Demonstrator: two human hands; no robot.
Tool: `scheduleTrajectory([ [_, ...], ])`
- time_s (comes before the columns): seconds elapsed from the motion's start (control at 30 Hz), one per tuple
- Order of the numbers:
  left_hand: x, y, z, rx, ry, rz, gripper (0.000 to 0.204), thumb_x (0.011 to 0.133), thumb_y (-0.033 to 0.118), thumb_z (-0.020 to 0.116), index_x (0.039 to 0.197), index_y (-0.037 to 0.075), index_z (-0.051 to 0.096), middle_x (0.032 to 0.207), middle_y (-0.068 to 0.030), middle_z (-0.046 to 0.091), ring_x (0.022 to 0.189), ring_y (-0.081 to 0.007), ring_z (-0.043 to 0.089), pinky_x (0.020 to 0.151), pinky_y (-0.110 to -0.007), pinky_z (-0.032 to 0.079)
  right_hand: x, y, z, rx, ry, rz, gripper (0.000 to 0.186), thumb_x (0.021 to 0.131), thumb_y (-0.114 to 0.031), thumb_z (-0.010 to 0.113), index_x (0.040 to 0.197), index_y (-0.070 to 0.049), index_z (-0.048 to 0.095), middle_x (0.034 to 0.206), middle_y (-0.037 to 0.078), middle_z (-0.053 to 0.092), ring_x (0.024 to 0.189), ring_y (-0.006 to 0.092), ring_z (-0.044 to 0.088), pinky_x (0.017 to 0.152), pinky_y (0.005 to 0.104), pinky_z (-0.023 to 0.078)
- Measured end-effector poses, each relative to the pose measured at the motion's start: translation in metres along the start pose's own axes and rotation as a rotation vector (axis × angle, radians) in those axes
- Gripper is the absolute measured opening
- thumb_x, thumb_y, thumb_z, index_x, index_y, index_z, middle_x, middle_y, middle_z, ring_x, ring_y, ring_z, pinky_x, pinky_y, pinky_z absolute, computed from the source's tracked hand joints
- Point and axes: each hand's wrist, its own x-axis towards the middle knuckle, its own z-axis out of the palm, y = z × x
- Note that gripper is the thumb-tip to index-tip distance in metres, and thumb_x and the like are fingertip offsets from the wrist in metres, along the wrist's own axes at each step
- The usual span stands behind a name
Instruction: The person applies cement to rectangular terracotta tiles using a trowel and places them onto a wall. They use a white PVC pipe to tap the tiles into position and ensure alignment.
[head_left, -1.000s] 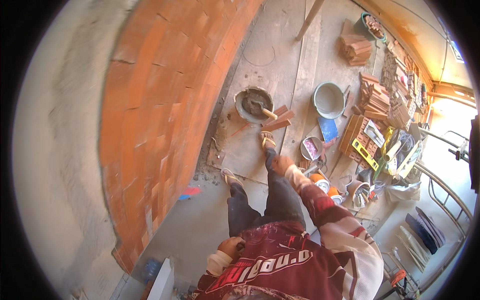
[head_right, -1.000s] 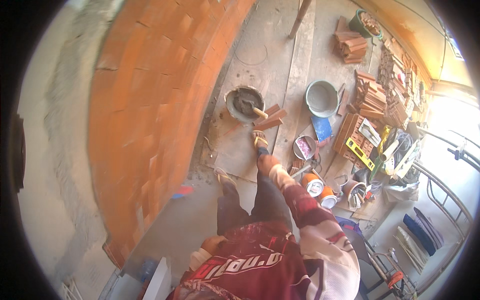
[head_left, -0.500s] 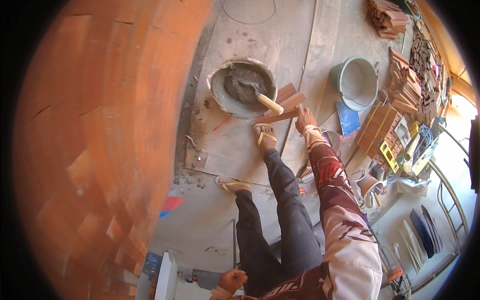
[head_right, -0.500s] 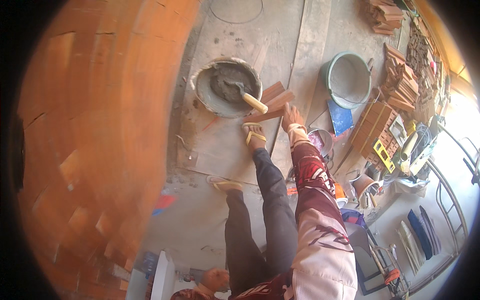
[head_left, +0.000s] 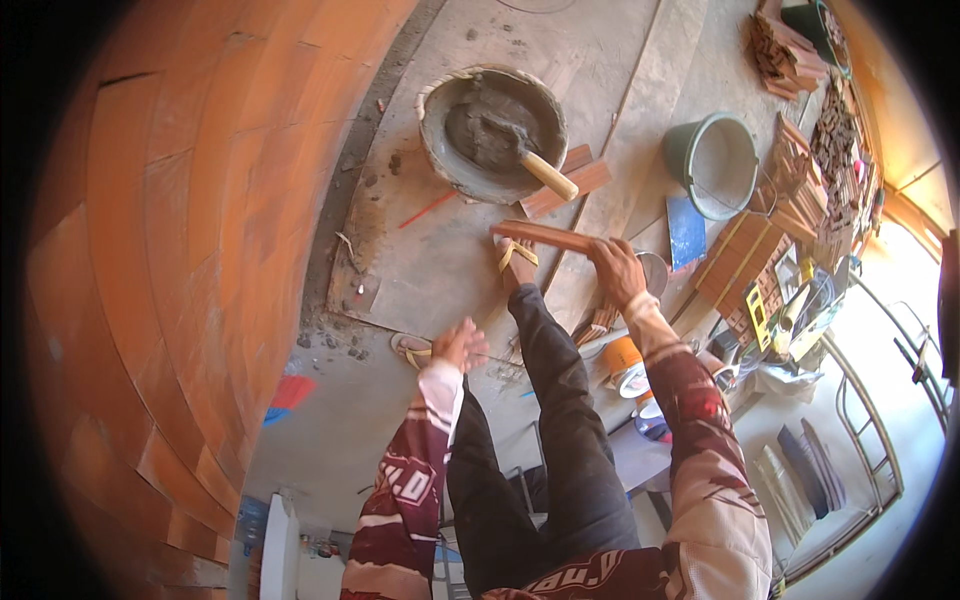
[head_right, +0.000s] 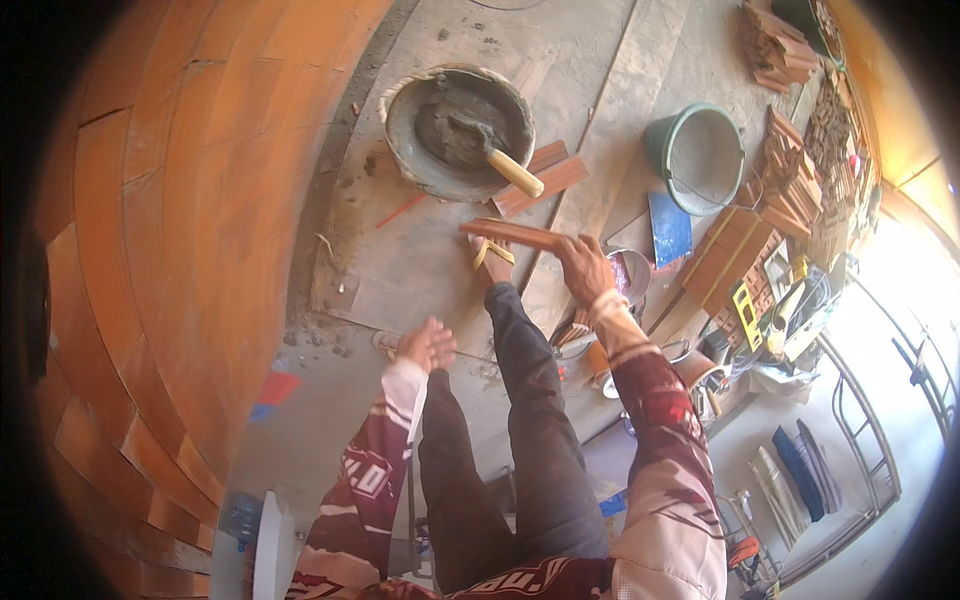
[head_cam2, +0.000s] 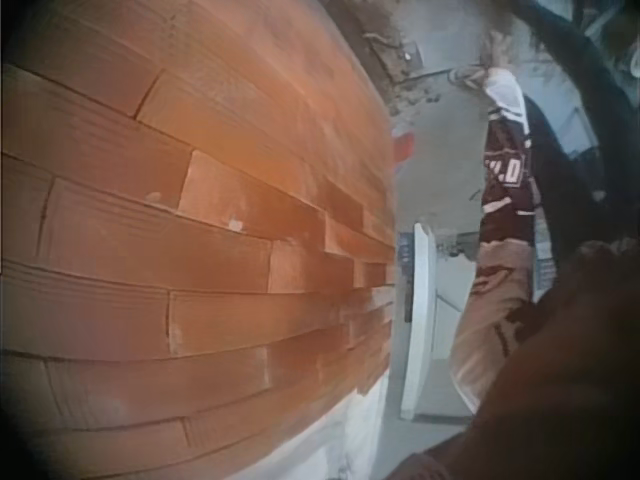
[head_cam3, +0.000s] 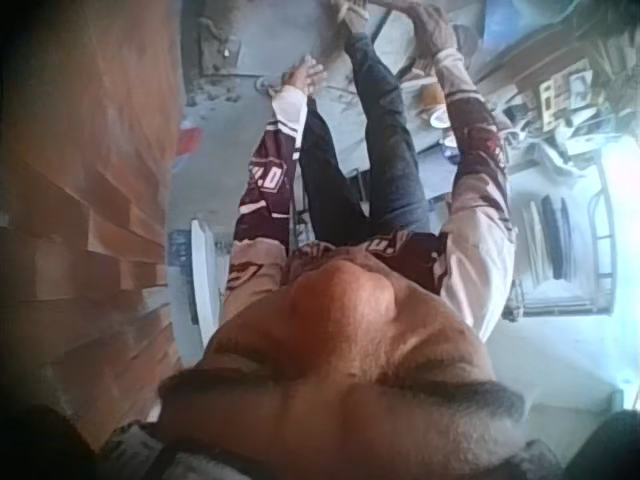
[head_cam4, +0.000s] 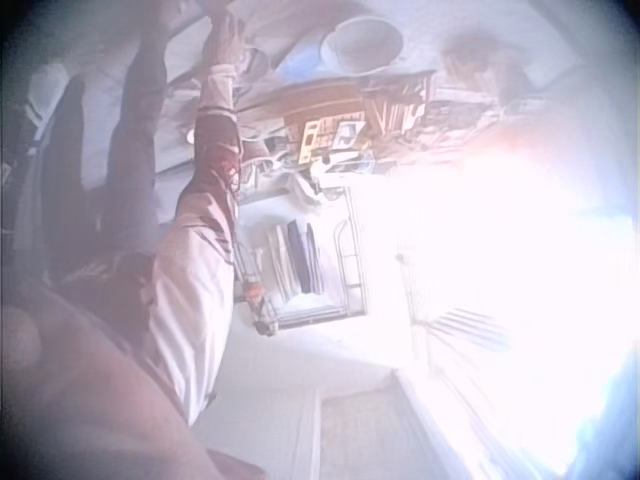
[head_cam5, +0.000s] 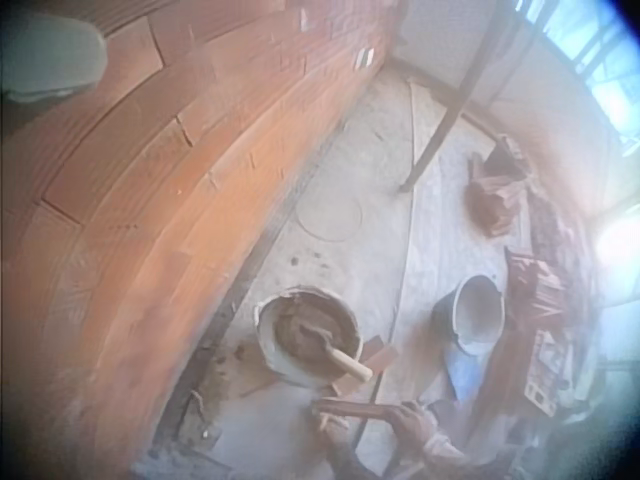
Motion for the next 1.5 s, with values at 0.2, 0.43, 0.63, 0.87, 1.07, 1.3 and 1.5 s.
scheduleTrajectory([
  [0.2, -0.006, 0.089, 0.024, -0.342, -0.464, -0.187, 0.072, 0.091, 0.05, 0.06, 0.131, -0.008, 0.045, 0.11, -0.0194, 0.064, 0.094, -0.0349, 0.066, 0.086, -0.049, 0.053, -0.021, -0.037, -0.059, 0.185, 0.075, -0.221, 0.034, 0.079, 0.001, 0.067, 0.112, -0.002, 0.062, 0.118, 0.014, 0.064, 0.114, 0.0386, 0.058, 0.094, 0.045, 0.051],
  [0.43, -0.024, 0.069, -0.017, -0.274, -0.258, -0.024, 0.033, 0.095, 0.022, 0.06, 0.114, -0.005, 0.054, 0.095, -0.017, 0.066, 0.082, -0.0228, 0.068, 0.073, -0.037, 0.058, 0.036, -0.067, -0.053, 0.257, -0.098, -0.101, 0.05, 0.075, -0.003, 0.07, 0.123, -0.006, 0.057, 0.134, 0.015, 0.052, 0.126, 0.0386, 0.046, 0.106, 0.0474, 0.04],
  [0.63, -0.015, 0.038, -0.038, -0.26, 0.07, 0.327, 0.034, 0.096, 0.019, 0.057, 0.118, -0.006, 0.052, 0.095, -0.0183, 0.065, 0.074, -0.0244, 0.067, 0.067, -0.035, 0.059, 0.11, -0.028, 0.007, -0.046, 0.107, 0.089, 0.058, 0.078, -0.022, 0.069, 0.131, -0.008, 0.051, 0.126, 0.013, 0.052, 0.115, 0.0357, 0.047, 0.095, 0.0472, 0.039],
  [0.87, -0.037, -0.007, -0.051, -0.275, 0.334, 0.513, 0.038, 0.097, 0.021, 0.054, 0.123, -0.006, 0.05, 0.098, -0.0161, 0.063, 0.077, -0.0236, 0.067, 0.062, -0.028, 0.056, 0.182, -0.052, 0.035, -0.54, -0.175, 0.214, 0.039, 0.09, -0.029, 0.053, 0.123, -0.007, 0.059, 0.115, 0.009, 0.054, 0.109, 0.0274, 0.048, 0.087, 0.0422, 0.037],
  [1.07, -0.065, -0.026, -0.059, -0.339, 0.363, 0.339, 0.034, 0.096, 0.021, 0.056, 0.123, 0.0, 0.055, 0.094, -0.0128, 0.065, 0.071, -0.0197, 0.066, 0.057, -0.028, 0.057, 0.19, -0.06, 0.002, -0.349, -0.401, 0.192, 0.034, 0.098, -0.026, 0.04, 0.111, -0.001, 0.06, 0.111, 0.018, 0.064, 0.109, 0.0343, 0.06, 0.086, 0.0494, 0.048],
  [1.3, -0.069, -0.032, -0.052, -0.267, 0.295, 0.406, 0.026, 0.092, 0.018, 0.06, 0.103, -0.005, 0.062, 0.091, -0.012, 0.065, 0.071, -0.0187, 0.066, 0.058, -0.028, 0.057, 0.148, -0.066, -0.06, -0.276, -0.43, 0.154, 0.031, 0.096, -0.024, 0.047, 0.106, 0.003, 0.058, 0.095, 0.025, 0.068, 0.091, 0.0407, 0.067, 0.079, 0.0503, 0.052],
  [1.5, -0.074, -0.01, -0.026, -0.303, 0.222, 0.514, 0.02, 0.088, 0.013, 0.062, 0.095, -0.006, 0.062, 0.081, -0.0093, 0.065, 0.066, -0.017, 0.065, 0.061, -0.028, 0.056, 0.13, -0.069, -0.075, -0.31, -0.309, 0.051, 0.022, 0.091, -0.021, 0.055, 0.108, -0.008, 0.061, 0.087, 0.018, 0.068, 0.081, 0.0383, 0.068, 0.071, 0.049, 0.054],
])
